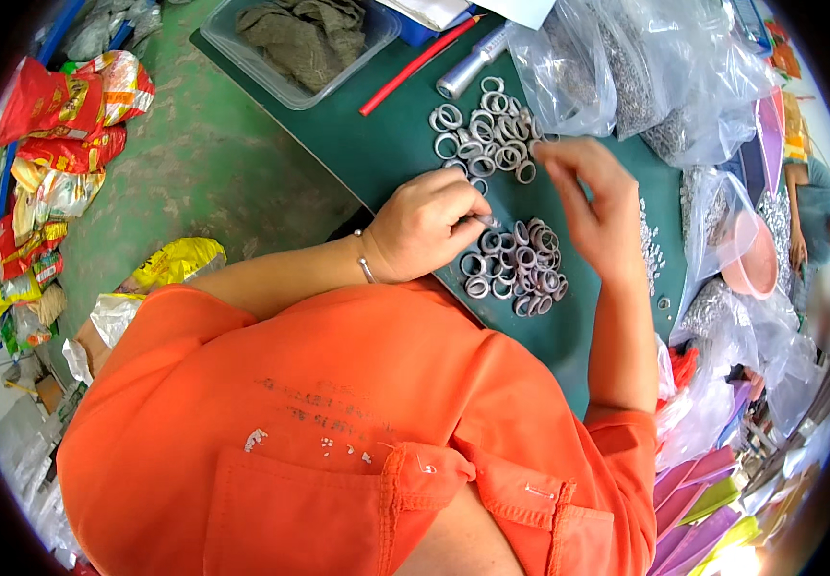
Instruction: The person places small white plastic inserts into metal rings by hand and then puts the assembled pieces into a plastic bag. The person also writes on a small paper card with a pencil.
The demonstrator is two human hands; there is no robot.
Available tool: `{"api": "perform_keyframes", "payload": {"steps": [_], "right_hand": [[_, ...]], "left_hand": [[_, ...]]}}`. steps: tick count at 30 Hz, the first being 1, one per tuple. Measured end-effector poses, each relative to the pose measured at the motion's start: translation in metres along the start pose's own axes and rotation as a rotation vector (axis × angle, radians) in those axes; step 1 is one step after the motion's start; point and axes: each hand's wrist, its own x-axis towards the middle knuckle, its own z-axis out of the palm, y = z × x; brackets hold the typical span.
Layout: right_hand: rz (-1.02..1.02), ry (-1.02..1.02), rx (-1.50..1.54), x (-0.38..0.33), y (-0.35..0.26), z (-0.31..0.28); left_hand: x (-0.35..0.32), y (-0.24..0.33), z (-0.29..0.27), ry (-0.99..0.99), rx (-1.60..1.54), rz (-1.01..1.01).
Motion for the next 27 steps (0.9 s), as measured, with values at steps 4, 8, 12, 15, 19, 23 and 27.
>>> {"api": "perform_keyframes", "payload": {"steps": [4, 8, 12, 15, 19, 23, 27], "right_hand": [[0.128, 0.067, -0.115, -0.053, 0.005, -0.003], [0.131, 0.13, -0.206, -0.057, 0.01, 0.0], [0.139, 0.192, -0.207, -0.032, 0.009, 0.02], [0.162, 0.152, -0.317, -0.023, 0.014, 0.03], [0.247, 0.121, -0.121, -0.027, 0.021, 0.026], [0.448, 0.047, 0.294, -0.038, 0.015, 0.018], [0.439, 0.042, 0.441, -0.044, 0.006, 0.013]], "left_hand": [[0.002, 0.004, -0.001, -0.033, -0.099, -0.044], [0.001, 0.006, -0.01, -0.231, -0.007, 0.015], [0.005, 0.009, -0.013, -0.344, 0.041, 0.058], [0.009, 0.011, -0.017, -0.343, 0.056, 0.059], [0.02, 0.01, -0.021, -0.232, 0.184, 0.127], [0.026, -0.001, -0.021, -0.259, 0.309, 0.163], [0.03, 0.004, -0.023, -0.257, 0.255, 0.159]]}}
